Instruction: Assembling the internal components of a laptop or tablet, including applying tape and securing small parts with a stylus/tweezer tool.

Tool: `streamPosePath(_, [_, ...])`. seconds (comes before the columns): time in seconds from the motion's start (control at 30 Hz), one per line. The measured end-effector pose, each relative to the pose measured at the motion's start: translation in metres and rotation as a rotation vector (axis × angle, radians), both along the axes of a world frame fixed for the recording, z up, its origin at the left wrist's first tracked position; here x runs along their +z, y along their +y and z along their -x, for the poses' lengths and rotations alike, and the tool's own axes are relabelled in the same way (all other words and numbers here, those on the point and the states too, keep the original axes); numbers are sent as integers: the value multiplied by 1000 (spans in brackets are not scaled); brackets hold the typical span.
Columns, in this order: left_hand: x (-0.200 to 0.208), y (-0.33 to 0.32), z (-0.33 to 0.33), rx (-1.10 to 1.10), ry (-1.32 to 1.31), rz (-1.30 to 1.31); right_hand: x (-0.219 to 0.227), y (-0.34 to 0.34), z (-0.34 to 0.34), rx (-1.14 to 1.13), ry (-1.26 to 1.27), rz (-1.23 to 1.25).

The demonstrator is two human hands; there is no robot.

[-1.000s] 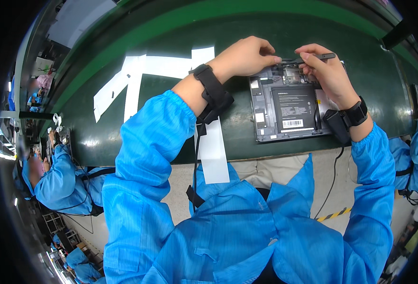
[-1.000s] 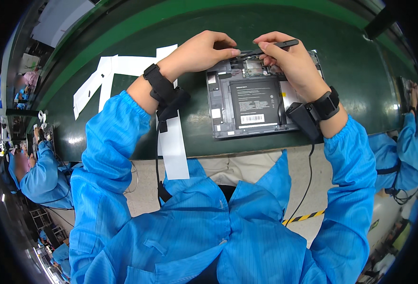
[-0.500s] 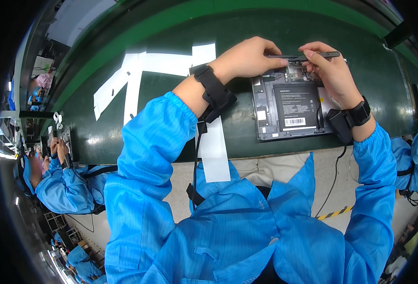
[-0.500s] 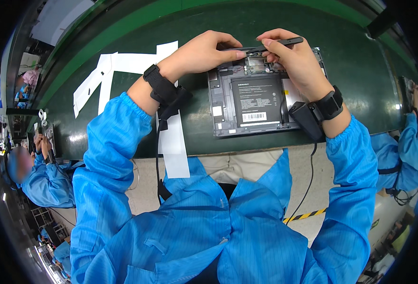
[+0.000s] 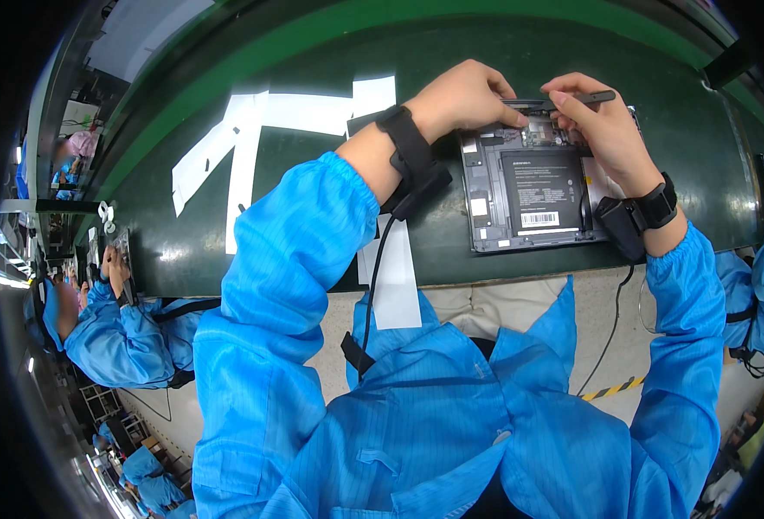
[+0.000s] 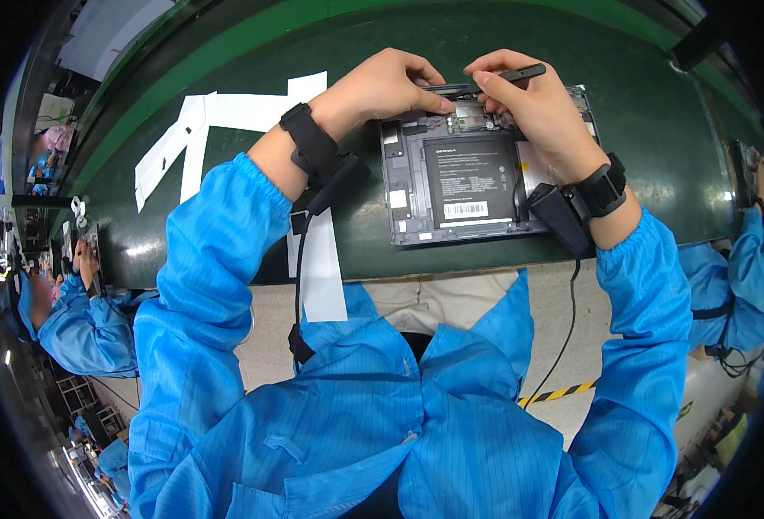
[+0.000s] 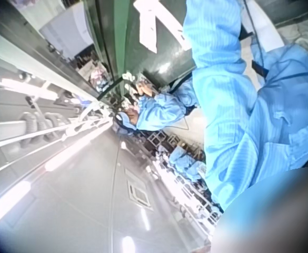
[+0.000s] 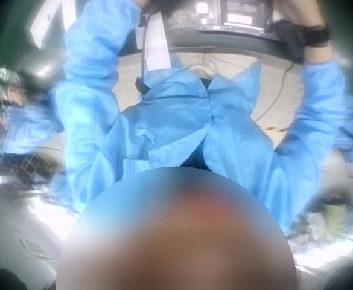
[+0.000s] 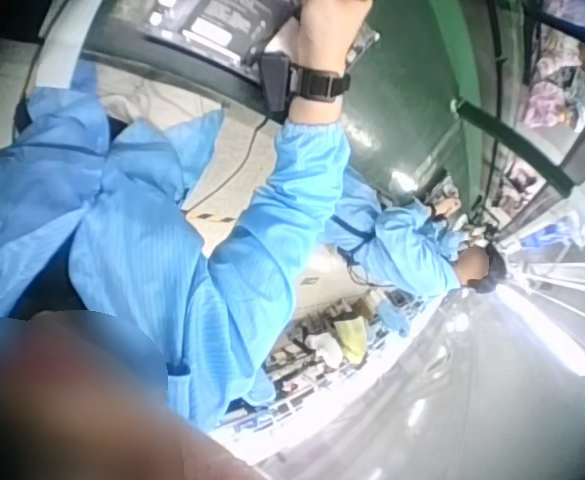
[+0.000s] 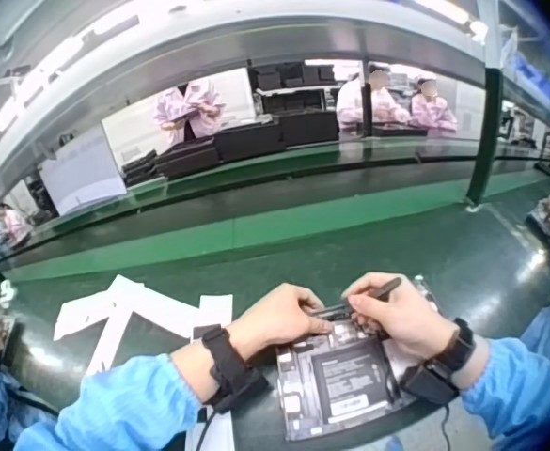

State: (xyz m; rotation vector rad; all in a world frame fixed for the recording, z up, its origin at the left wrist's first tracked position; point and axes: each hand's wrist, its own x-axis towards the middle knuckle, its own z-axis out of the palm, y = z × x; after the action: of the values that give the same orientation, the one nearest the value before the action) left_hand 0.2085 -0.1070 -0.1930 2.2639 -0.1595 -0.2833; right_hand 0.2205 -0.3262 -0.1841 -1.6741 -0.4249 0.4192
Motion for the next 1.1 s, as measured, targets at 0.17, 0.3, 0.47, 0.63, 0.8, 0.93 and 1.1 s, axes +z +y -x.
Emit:
streamPosePath(0.17, [4, -4, -8, 95, 145, 32, 0, 1, -3, -29, 11, 37])
streamPosePath(0.3, [1, -3, -13, 113, 238, 68, -1, 3, -2, -54, 46, 4])
streamPosePath(0.47, [5, -5, -15, 107, 267, 61, -4, 0, -5, -48, 55, -12])
streamPosePath(0.63, [8, -4, -19, 120, 312, 60, 9, -10, -23, 10, -148, 13])
streamPosePath(0.8, [9, -1, -17, 87, 330, 78, 47, -50, -11, -67, -275, -104])
streamPosePath(0.93, [9, -5, -11, -58, 146, -66, 52, -102, 33, -195, -243, -191])
streamPosePath(1.1, [3, -2, -7, -63, 76, -66, 12, -145, 70, -348, -181, -205])
